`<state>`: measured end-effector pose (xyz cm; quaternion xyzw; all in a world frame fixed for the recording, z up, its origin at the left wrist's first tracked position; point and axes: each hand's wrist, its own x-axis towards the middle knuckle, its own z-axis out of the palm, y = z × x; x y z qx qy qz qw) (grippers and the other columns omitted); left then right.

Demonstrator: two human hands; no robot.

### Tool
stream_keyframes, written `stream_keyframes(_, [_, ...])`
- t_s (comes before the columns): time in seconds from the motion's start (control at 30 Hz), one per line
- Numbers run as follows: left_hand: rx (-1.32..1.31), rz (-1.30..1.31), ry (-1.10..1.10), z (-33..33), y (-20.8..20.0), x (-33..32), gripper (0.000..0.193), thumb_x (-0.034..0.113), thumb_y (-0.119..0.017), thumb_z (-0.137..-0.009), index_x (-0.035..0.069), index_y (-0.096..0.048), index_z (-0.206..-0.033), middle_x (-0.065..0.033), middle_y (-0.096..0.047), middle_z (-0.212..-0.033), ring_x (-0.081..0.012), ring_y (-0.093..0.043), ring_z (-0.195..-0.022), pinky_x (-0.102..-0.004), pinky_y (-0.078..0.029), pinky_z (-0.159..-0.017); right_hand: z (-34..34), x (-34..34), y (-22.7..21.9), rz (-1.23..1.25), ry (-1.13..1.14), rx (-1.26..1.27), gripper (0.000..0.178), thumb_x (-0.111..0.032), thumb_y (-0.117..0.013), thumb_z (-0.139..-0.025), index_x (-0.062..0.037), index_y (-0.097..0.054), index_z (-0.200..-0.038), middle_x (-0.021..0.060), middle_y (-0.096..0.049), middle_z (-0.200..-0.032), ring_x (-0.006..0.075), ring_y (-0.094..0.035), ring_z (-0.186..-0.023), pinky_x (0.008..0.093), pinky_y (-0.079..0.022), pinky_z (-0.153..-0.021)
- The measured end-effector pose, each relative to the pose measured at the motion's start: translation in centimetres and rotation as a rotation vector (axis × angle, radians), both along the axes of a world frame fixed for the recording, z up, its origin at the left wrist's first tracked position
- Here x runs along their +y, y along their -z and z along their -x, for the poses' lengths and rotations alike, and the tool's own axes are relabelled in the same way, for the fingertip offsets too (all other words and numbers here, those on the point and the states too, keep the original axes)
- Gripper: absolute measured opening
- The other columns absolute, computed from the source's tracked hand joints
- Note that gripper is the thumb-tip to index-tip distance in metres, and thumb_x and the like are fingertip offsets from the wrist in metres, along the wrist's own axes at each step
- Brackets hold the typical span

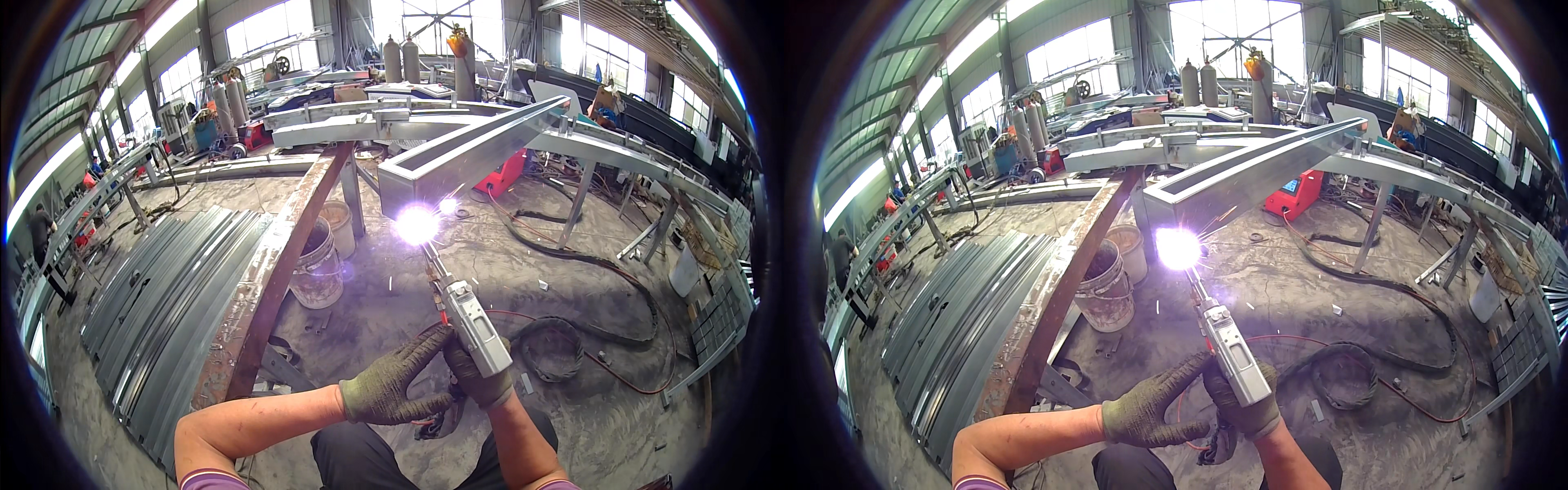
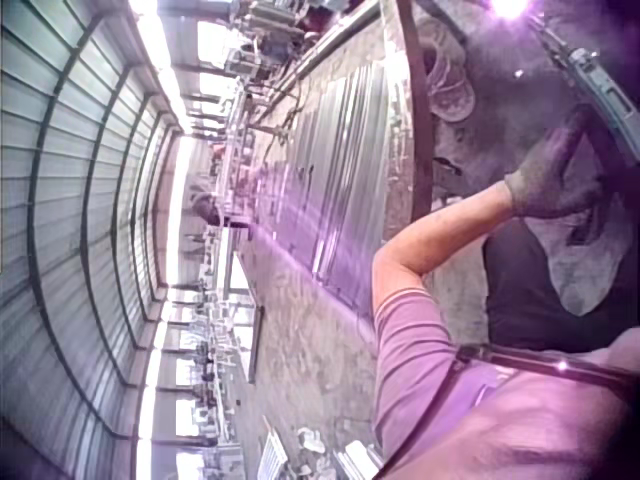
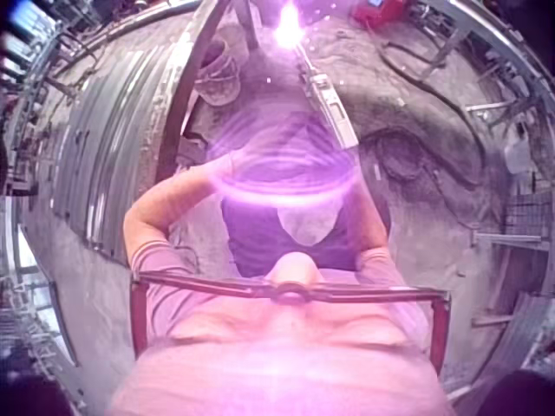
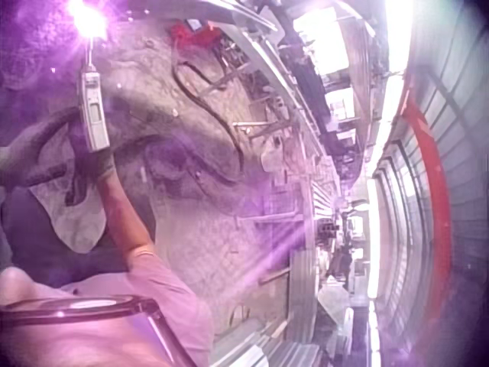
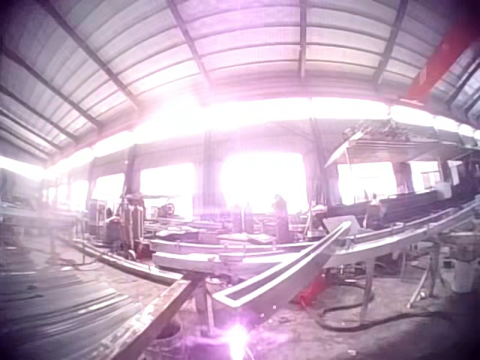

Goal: The person welds metal frame components using a handheld welding torch, creating bright sparks at the joints. They repeatedly position and align metal bars on a workbench, then weld the intersections to assemble a larger rectangular frame structure.

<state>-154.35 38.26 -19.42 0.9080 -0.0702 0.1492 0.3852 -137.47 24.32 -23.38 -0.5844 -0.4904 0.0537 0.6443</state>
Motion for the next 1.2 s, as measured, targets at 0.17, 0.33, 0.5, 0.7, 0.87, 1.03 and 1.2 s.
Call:
stream_keyframes(0.17, [0.007,0.003,-0.004,0.1,0.4,0.0,0.103,0.044,-0.079,-0.099,-0.005,-0.023,-0.17,-0.0317,-0.03,-0.173,-0.0444,-0.03,-0.163,-0.0489,-0.028,-0.133,-0.2,0.1,0.2,-0.014,0.021,-0.093,0.007,-0.002,-0.078,-0.097,-0.0012,-0.077,-0.103,0.0037,-0.072,-0.078,0.0119,-0.069,-0.066,0.0318,-0.055,-0.06])
stream_keyframes(0.33, [0.015,-0.006,-0.003,0.1,0.5,0.1,0.103,0.043,-0.079,-0.099,-0.002,-0.021,-0.171,-0.0306,-0.025,-0.176,-0.0432,-0.026,-0.165,-0.0483,-0.027,-0.134,0.1,-0.3,0.0,0.039,0.001,0.005,0.008,-0.003,-0.078,-0.097,-0.0012,-0.077,-0.105,0.0037,-0.072,-0.079,0.0114,-0.069,-0.068,0.0315,-0.055,-0.061])
stream_keyframes(0.5, [0.028,0.023,0.002,0.1,0.4,-0.1,0.103,0.042,-0.079,-0.1,-0.002,-0.02,-0.172,-0.0304,-0.024,-0.177,-0.0428,-0.023,-0.166,-0.0487,-0.026,-0.134,0.1,0.0,0.1,0.013,0.016,-0.023,0.008,-0.003,-0.078,-0.097,-0.0012,-0.077,-0.105,0.0036,-0.072,-0.08,0.0112,-0.068,-0.069,0.0315,-0.055,-0.061])
stream_keyframes(0.7, [0.042,0.026,0.004,0.1,0.5,0.0,0.104,0.043,-0.079,-0.099,-0.003,-0.019,-0.172,-0.0313,-0.025,-0.176,-0.0436,-0.024,-0.165,-0.049,-0.026,-0.134,0.0,0.0,0.2,0.036,0.025,-0.077,0.009,-0.003,-0.077,-0.096,-0.0021,-0.077,-0.105,0.0053,-0.073,-0.081,0.0153,-0.071,-0.069,0.0325,-0.056,-0.063])
stream_keyframes(0.87, [0.027,0.02,0.003,0.1,0.8,-0.1,0.105,0.042,-0.079,-0.099,-0.003,-0.019,-0.172,-0.0303,-0.025,-0.176,-0.0431,-0.025,-0.165,-0.0484,-0.025,-0.134,-0.1,-0.3,0.2,0.045,0.021,-0.103,0.012,-0.004,-0.077,-0.093,-0.0033,-0.078,-0.105,0.0092,-0.074,-0.083,0.0201,-0.073,-0.071,0.035,-0.057,-0.065])
stream_keyframes(1.03, [0.031,0.013,0.001,-0.1,1.7,0.3,0.103,0.044,-0.078,-0.1,-0.002,-0.021,-0.172,-0.0303,-0.026,-0.176,-0.043,-0.026,-0.165,-0.0481,-0.027,-0.133,-0.4,0.6,2.2,0.006,0.051,-0.15,0.013,-0.006,-0.077,-0.091,-0.0038,-0.078,-0.104,0.0137,-0.075,-0.086,0.028,-0.075,-0.074,0.0366,-0.059,-0.068])
stream_keyframes(1.2, [0.027,-0.124,0.004,0.0,2.5,0.3,0.103,0.044,-0.082,-0.097,-0.005,-0.027,-0.17,-0.0299,-0.037,-0.171,-0.0425,-0.038,-0.159,-0.0465,-0.033,-0.13,0.6,-1.0,4.0,0.013,0.038,0.055,0.016,-0.011,-0.078,-0.095,-0.0023,-0.078,-0.109,0.0126,-0.077,-0.088,0.0218,-0.077,-0.077,0.0348,-0.059,-0.07])
